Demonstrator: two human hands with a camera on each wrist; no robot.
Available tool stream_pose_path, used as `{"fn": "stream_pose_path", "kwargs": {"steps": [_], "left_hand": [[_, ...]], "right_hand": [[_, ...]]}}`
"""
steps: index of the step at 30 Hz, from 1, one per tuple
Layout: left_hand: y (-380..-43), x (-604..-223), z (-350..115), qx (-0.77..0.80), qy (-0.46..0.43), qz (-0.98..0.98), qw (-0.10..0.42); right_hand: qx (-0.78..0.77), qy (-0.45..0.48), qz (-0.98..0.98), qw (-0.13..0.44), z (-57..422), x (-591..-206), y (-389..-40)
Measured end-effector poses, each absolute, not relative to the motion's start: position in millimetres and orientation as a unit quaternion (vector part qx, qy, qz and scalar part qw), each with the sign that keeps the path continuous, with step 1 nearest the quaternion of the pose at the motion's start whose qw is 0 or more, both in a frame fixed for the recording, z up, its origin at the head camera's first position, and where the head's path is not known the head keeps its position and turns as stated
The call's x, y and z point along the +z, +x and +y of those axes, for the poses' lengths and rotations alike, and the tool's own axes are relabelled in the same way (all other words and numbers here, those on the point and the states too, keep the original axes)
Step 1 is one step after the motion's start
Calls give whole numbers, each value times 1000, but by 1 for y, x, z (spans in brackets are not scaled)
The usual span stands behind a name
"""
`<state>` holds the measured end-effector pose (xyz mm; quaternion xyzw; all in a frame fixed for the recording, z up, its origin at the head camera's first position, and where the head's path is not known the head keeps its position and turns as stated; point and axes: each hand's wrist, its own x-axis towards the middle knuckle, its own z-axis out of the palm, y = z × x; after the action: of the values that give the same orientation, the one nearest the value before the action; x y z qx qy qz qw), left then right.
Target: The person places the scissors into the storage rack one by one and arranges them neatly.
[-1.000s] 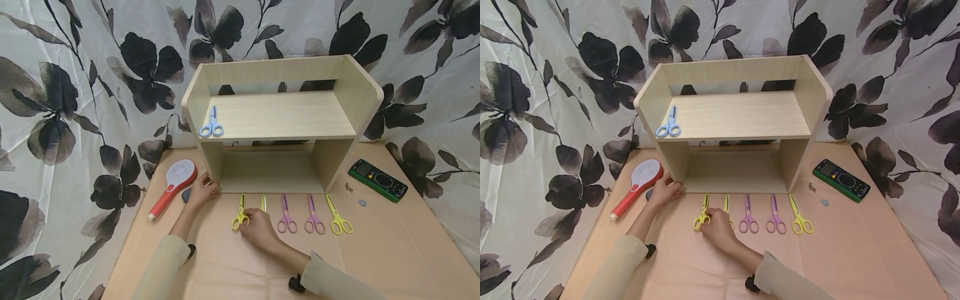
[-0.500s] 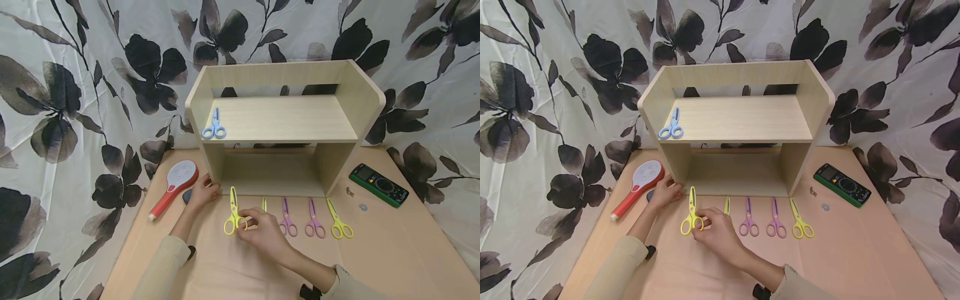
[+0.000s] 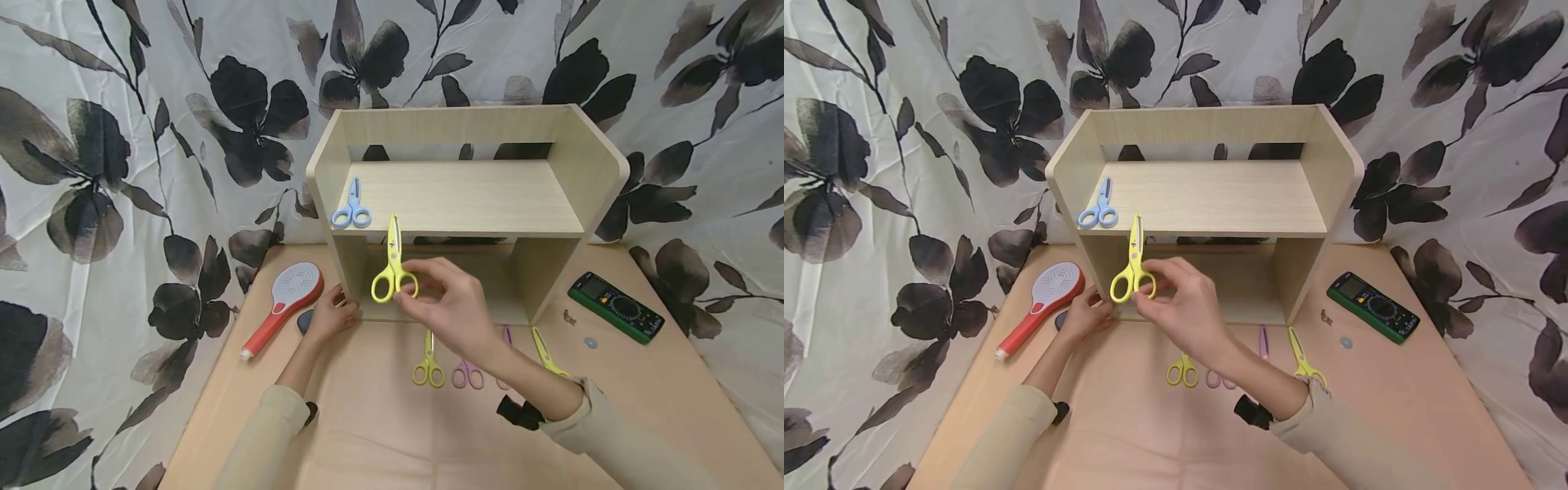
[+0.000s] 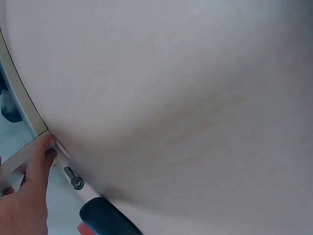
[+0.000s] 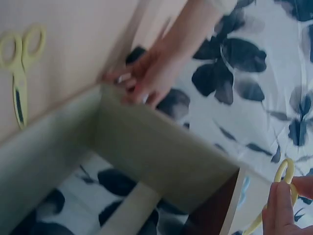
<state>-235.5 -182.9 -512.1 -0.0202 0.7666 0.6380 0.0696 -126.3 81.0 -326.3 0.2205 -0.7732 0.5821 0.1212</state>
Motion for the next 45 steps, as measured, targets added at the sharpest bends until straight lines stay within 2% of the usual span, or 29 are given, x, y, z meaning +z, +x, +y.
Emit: {"fn": "stream_pose_path", "kwargs": {"steps": [3, 7, 18, 45], "left_hand": [[-236, -511, -184, 636, -21, 768, 69], [-236, -512, -186, 624, -18, 779, 65], [-237, -515, -185, 625, -21, 778, 60], [-234, -513, -197, 639, -5, 765, 81]], "right_hand": [[549, 219, -792, 152, 82, -312, -145], [510, 207, -819, 163, 80, -297, -171], [462, 185, -859, 123, 73, -280, -230], [307, 158, -937, -49, 59, -230, -258]]}}
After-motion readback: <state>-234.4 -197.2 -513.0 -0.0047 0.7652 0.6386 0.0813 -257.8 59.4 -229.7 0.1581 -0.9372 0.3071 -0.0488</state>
